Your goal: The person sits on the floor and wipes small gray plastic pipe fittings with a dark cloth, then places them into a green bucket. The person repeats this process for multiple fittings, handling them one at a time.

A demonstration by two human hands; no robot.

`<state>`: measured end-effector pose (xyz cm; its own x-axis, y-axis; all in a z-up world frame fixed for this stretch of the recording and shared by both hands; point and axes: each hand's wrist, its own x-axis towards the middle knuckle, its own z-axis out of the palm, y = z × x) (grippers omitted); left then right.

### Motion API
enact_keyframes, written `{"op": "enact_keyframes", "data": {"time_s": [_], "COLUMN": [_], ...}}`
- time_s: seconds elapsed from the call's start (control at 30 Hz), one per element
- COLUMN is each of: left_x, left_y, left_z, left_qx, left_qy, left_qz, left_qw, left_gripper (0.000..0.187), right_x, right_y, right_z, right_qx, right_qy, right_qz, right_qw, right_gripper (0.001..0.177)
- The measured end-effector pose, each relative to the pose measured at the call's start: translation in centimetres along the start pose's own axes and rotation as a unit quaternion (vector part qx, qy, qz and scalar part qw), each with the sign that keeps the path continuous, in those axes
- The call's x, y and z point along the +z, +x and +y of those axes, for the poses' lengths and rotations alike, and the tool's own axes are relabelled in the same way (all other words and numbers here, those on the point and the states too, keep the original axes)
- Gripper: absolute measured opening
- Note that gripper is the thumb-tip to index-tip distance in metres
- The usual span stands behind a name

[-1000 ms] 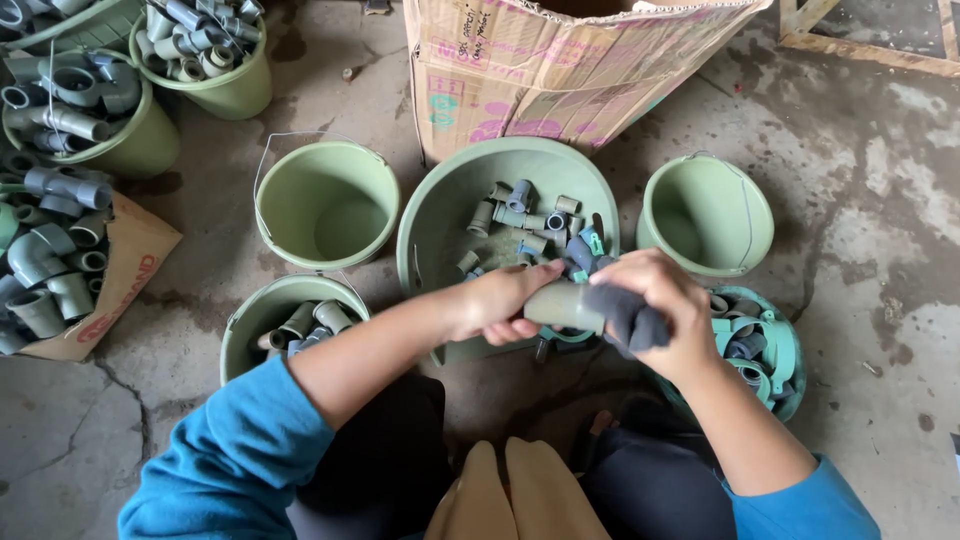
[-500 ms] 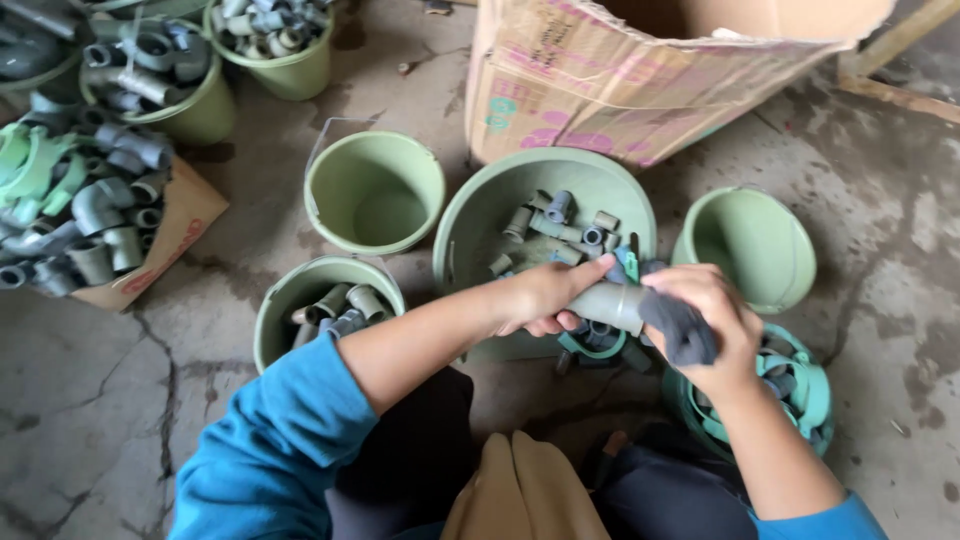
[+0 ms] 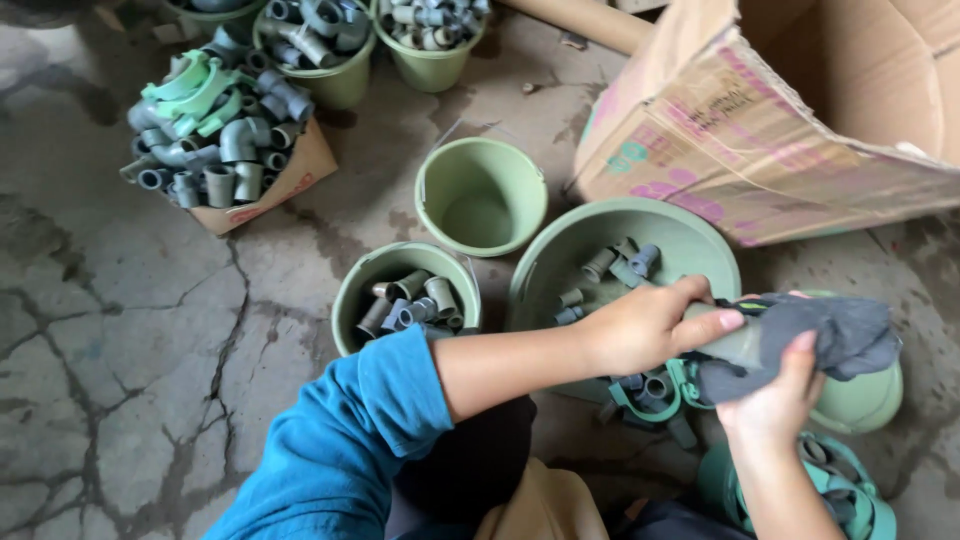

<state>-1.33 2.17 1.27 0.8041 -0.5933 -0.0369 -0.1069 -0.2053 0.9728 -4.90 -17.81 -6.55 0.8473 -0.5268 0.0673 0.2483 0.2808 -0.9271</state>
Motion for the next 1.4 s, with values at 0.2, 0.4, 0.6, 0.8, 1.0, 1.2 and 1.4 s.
{"op": "enact_keyframes", "data": {"time_s": [0.2,0.4,0.6,0.8,1.0,1.2,1.4], "left_x": [-4.4,-7.4,-9.2,-10.8,-11.1,-8.6,-8.3], "left_y": [-4.3,-11.6,-18.9,-22.7,-22.4,-20.9,-20.7], "left_z": [-3.0,-13.2,-23.2,-25.7,-31.1,-36.3,-34.1], "left_qx": [0.033,0.073,0.090,-0.177,-0.303,-0.345,-0.373], "left_qy": [-0.035,-0.148,-0.304,-0.144,0.215,0.352,0.273], "left_qz": [0.116,0.316,0.438,0.455,0.400,0.402,0.408], "left_qw": [0.992,0.934,0.841,0.861,0.838,0.772,0.787], "left_gripper": [0.047,0.035,0.041,0.056,0.051,0.055,0.062], "right_x": [11.0,20.5,25.3,26.4,26.5,26.5,25.7], "right_y": [-1.7,-5.0,-9.7,-12.2,-10.1,-10.8,-10.6], "right_z": [-0.7,6.8,13.6,15.9,18.4,17.5,16.2], "right_qx": [0.136,0.397,0.472,0.479,0.459,0.473,0.475], "right_qy": [0.045,0.071,-0.105,-0.237,-0.208,-0.242,-0.269], "right_qz": [0.048,-0.108,-0.171,-0.334,-0.243,-0.215,-0.222], "right_qw": [0.989,0.909,0.858,0.776,0.829,0.819,0.808], "right_gripper": [0.036,0.035,0.045,0.054,0.054,0.055,0.075]}}
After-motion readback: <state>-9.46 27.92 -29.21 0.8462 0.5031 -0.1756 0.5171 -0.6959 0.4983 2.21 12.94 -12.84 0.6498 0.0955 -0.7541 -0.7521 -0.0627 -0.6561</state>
